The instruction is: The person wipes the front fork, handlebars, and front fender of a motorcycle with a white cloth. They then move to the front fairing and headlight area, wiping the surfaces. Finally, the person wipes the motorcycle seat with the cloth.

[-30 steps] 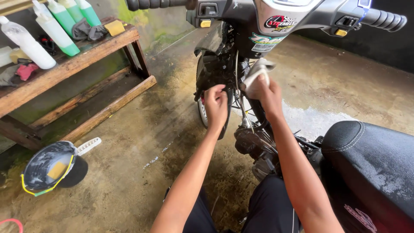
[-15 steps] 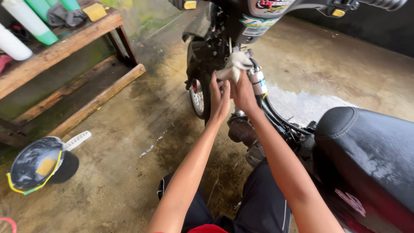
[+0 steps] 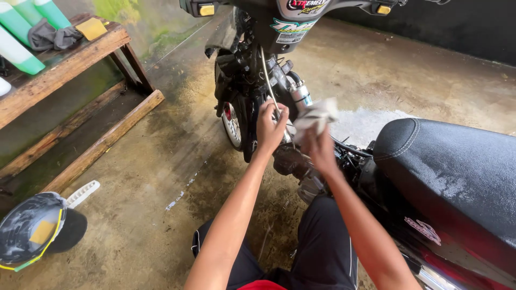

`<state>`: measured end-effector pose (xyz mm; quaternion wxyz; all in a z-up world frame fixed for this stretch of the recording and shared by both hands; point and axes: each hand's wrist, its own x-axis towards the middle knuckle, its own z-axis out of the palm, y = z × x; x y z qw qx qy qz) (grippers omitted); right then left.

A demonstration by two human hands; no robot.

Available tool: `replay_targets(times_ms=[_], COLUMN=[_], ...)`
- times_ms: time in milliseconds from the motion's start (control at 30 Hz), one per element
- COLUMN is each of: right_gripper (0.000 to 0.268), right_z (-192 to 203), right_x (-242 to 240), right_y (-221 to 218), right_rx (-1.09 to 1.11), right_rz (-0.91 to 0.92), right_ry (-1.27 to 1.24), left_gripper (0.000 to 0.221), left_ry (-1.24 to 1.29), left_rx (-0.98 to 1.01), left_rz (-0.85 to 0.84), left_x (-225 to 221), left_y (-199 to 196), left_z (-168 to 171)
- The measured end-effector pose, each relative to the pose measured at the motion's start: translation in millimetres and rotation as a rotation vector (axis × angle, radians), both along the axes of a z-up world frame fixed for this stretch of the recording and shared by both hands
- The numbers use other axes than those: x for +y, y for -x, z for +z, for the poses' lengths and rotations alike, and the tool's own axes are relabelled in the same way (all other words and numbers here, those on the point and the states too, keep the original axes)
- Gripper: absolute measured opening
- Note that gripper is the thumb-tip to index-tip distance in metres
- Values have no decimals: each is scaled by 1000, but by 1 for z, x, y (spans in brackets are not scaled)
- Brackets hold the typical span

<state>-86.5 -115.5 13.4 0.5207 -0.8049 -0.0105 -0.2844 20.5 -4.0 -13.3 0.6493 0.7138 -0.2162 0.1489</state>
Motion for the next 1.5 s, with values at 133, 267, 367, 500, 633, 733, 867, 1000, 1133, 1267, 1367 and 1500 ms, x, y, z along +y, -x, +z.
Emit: replay_targets(times_ms=[133, 267, 367, 500, 633, 733, 867, 1000, 1133, 1267, 1367, 1500], right_gripper=[49, 51, 66, 65, 67, 79, 28, 49, 41, 33, 47, 64], right_z=[-7, 4, 15, -2, 6, 3, 11, -7, -7, 45, 74, 27], right_x=[-41, -44, 1, 16, 12, 4, -14, -48, -52, -25, -21, -26], right_y=[-30, -100, -117, -141, -125, -131, -143, -171, -167, -111, -98, -112], right_rx=[-37, -167, -160, 104, 15, -136, -472, -396, -261, -113, 55, 147], right_rz=[-201, -260, -358, -528, -507, -498, -415, -147, -39, 60, -211, -197], right_ry=[43, 537, 922, 1252, 1295, 1357, 1453, 1369, 1088, 511, 465, 755], left_gripper=[13, 67, 74, 69, 71, 75, 76, 79, 78, 76, 74, 71], left_ry=[-180, -451, -566, -611, -587, -606, -630, -598, -590, -584, -604, -646], left_rx=[14, -172, -191, -182, -257, -330, -338, -322, -343, -312, -297, -269], left_rz=[171, 386, 247, 163, 210, 266, 308, 340, 357, 393, 418, 468], left_x=[11, 20, 28, 30, 23, 29, 24, 19, 12, 12, 10, 0], left_y=[-15, -21, -21, -31, -40, -40, -54, -47, -42, -18, -20, -24], left_z=[11, 26, 39, 30, 4, 9, -1, 3, -2, 8, 24, 11])
